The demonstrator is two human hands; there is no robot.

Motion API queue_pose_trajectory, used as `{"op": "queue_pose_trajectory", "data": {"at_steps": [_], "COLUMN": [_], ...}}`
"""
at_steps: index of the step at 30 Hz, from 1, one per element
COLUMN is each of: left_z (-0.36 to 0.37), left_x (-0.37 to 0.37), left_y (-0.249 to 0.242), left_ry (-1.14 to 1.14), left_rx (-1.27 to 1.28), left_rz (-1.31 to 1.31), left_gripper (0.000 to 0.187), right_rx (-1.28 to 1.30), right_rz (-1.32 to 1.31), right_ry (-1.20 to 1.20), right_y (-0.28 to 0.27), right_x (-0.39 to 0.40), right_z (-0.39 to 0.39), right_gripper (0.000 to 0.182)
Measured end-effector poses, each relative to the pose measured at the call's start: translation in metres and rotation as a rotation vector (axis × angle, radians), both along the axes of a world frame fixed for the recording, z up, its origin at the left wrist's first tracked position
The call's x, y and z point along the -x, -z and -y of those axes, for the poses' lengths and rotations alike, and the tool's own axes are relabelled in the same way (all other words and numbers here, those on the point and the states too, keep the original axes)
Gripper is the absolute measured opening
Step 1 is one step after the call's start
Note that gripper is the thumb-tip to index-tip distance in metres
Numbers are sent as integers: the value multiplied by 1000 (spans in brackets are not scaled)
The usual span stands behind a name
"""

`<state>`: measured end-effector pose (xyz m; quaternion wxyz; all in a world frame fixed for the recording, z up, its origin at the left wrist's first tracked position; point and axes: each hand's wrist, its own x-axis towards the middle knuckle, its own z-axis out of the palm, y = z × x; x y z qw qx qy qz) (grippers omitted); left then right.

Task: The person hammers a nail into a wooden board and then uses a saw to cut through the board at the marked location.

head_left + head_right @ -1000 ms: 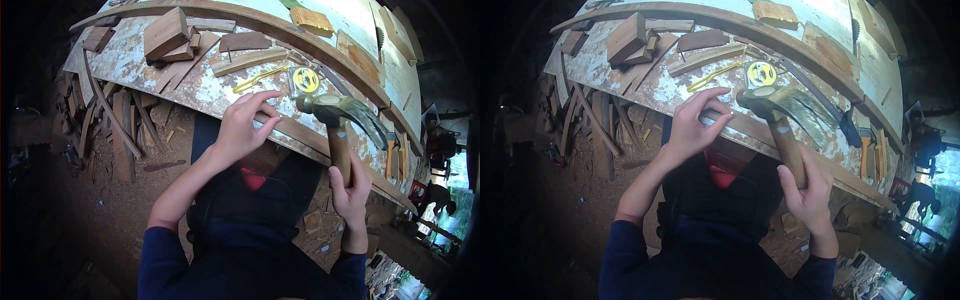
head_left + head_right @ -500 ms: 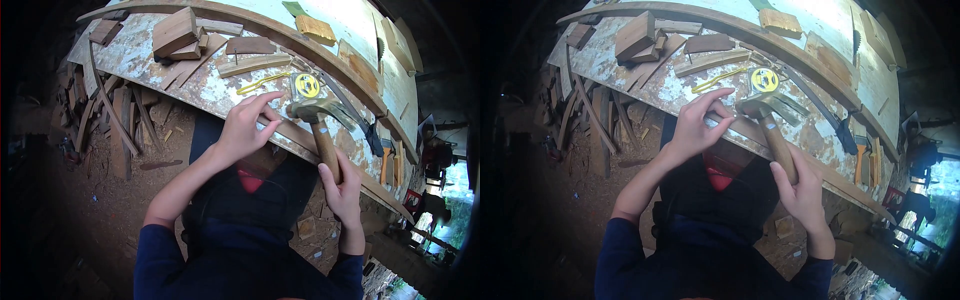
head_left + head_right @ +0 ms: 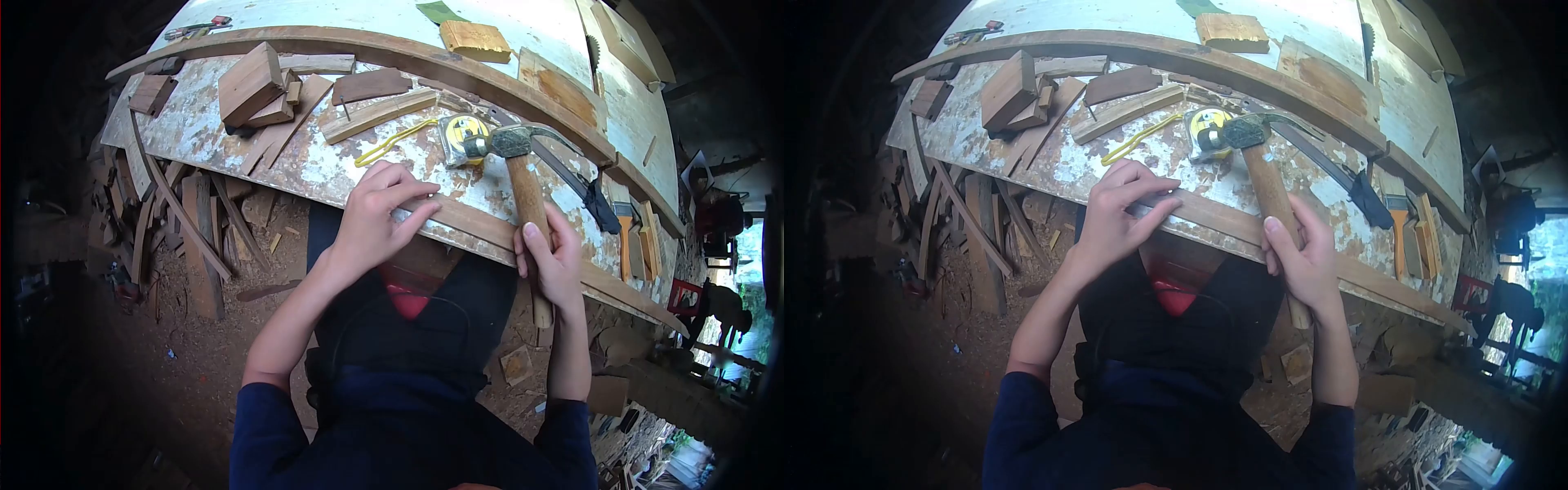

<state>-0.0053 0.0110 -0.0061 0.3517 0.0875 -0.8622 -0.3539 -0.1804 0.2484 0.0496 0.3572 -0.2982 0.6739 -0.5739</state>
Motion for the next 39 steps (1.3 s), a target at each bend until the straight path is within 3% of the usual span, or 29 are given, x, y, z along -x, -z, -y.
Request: {"op": "queue_pose_trajectory", "data": {"at_steps": [8, 15, 21, 24, 30, 33, 39], "left_z": [-2, -5, 2, -5, -1, -6, -6], "left_x": [4, 5, 2, 4, 1, 5, 4], "left_y": [-4, -9, -7, -7, -4, -7, -9], "left_ry": [18, -45, 59, -25, 57, -209, -49], "left_rx": [13, -21, 23, -46, 96, -116, -57], "left_rz": [24, 111, 26, 81, 10, 18, 74], "left_gripper": [9, 10, 13, 13, 9, 6, 5], "right_rx": [105, 94, 91, 82, 98, 80, 50], "right_rz": [82, 113, 145, 128, 119, 113, 107], "right_ry": [92, 49, 67, 62, 63, 48, 36], "right_y": [14, 14, 15, 14, 16, 14, 14], "right_x": [11, 12, 14, 14, 15, 15, 16], "right_z": [7, 5, 4, 4, 4, 4, 3], "right_gripper": [40, 33, 34, 34, 36, 36, 38]}}
